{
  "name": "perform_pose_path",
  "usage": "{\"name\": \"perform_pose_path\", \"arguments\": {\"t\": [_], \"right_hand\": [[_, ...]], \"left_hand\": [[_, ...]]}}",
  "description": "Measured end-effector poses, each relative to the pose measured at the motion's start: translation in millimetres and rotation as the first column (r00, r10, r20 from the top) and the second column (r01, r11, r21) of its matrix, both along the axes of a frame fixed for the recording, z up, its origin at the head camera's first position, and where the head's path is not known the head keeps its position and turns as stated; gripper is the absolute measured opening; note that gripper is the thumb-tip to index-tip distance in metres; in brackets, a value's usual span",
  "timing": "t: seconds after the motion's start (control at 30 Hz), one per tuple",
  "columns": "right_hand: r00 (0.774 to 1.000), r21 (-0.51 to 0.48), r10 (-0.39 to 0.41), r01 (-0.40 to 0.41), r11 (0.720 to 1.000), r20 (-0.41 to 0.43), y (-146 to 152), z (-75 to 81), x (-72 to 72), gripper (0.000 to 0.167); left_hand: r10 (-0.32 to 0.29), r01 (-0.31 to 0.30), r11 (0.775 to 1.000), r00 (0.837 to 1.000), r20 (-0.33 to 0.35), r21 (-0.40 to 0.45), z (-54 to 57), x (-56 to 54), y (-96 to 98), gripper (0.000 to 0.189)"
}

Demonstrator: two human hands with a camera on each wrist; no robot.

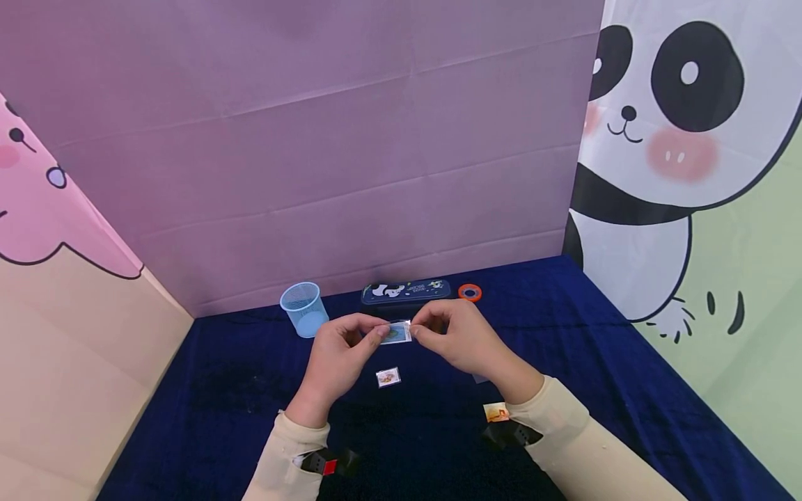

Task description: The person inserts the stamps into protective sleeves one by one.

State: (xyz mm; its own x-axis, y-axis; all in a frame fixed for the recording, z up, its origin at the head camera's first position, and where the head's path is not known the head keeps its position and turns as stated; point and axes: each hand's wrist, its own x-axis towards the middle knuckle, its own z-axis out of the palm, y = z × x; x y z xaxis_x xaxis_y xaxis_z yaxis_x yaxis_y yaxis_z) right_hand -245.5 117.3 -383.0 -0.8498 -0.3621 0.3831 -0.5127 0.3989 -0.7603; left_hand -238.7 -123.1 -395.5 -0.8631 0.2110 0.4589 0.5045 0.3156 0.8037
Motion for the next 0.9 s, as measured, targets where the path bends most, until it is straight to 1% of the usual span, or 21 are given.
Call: {"name": "perform_pose_path", "arguments": {"t": [0.2,0.47,0.67,0.8,0.9], "right_hand": [[1.0,0.001,-0.003,0.003,1.0,0.0,1.1,1.4,0.7,0.004],[1.0,0.005,-0.016,0.016,1.0,0.007,0.9,2.7,0.5,0.006],[1.0,0.012,-0.015,0.015,1.0,-0.002,1.5,2.8,-2.5,0.007],[1.0,0.029,-0.017,0.017,0.999,0.008,4.8,2.2,-3.9,0.006],[0.999,0.048,-0.035,0.034,0.998,0.012,11.2,0.6,-4.1,0.004]], "left_hand": [[-0.007,0.007,1.0,1.0,-0.003,0.009,0.0,-0.6,0.4,0.01],[-0.003,0.003,1.0,1.0,0.004,-0.015,0.4,-0.4,0.1,0.01],[0.003,-0.003,0.999,1.0,-0.002,-0.033,1.9,-1.3,-0.6,0.01],[-0.008,0.007,0.999,1.0,-0.008,-0.04,0.7,-4.8,-0.1,0.01],[-0.02,0.019,0.999,1.0,-0.003,-0.042,-2.0,-9.1,1.5,0.01]]}}
